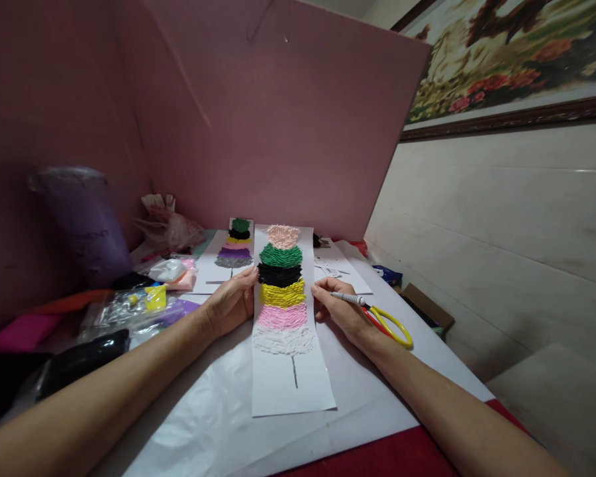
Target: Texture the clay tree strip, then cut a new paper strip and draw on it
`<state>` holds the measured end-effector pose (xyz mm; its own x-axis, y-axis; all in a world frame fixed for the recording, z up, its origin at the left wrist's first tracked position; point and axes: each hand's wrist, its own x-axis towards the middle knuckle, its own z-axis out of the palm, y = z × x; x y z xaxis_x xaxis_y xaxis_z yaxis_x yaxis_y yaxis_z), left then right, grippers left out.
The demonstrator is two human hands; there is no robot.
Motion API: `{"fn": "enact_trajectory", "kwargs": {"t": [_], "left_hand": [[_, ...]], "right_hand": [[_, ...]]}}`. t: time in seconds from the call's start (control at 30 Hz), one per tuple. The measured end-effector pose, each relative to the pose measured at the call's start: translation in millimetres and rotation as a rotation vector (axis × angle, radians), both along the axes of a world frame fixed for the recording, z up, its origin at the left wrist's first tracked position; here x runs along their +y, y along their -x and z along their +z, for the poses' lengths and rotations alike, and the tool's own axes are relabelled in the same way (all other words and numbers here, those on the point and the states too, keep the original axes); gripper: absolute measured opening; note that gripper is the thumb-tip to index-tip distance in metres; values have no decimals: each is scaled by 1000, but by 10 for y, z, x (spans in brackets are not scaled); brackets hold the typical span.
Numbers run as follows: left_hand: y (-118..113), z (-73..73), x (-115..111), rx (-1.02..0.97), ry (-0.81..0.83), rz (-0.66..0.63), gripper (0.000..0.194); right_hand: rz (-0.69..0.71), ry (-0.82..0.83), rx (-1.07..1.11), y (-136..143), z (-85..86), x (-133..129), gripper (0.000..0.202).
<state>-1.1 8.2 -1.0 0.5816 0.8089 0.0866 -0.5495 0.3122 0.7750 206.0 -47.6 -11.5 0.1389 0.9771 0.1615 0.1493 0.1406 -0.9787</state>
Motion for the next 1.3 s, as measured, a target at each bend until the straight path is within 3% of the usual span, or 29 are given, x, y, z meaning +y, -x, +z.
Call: {"fn": "enact_trajectory", "kwargs": {"t": [0.63, 1.3], "left_hand": [[9, -25, 7, 24, 3, -2, 26], [-7, -3, -20, 27, 13, -155, 34]], "right_hand": [[-1, 35, 35, -19, -45, 41, 22], [-11, -38, 27, -43, -69, 51, 21]]}}
